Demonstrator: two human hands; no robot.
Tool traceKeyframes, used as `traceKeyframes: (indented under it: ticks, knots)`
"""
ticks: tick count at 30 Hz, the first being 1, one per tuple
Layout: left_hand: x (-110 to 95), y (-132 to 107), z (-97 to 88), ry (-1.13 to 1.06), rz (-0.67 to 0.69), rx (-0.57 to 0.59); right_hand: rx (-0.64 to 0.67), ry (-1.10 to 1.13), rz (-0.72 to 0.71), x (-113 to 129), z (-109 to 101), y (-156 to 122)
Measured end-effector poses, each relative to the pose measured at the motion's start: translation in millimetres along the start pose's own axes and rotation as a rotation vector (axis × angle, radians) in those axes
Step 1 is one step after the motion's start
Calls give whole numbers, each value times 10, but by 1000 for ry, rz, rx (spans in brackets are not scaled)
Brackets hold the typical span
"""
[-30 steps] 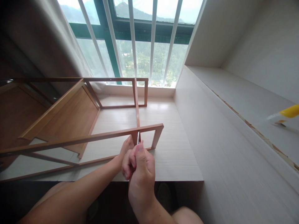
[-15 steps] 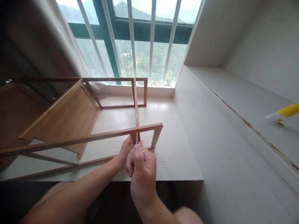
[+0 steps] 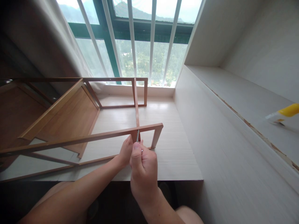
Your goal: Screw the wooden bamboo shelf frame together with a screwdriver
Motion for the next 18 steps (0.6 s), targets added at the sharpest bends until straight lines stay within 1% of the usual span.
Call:
traceKeyframes:
  ticks: [7,15,18]
  knots:
    - [-15,-5,-23,-15,-7,-5,47,-111,-51,57,25,-7]
    - [-7,-10,-18,-19,-10,-11,45,-117,-46,77,13,5]
    - [-2,-5,-14,-25,-11,-14,46,-85,-24,66,12,5]
Point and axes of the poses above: each hand's wrist, its own y-axis towards the middle knuckle, its own z-axis out of the palm, x = y × z, the point moved 8 cm from there along y, towards the middle knuckle, and after that the axes turned 4 degrees about -z, right-handed, at the moved point
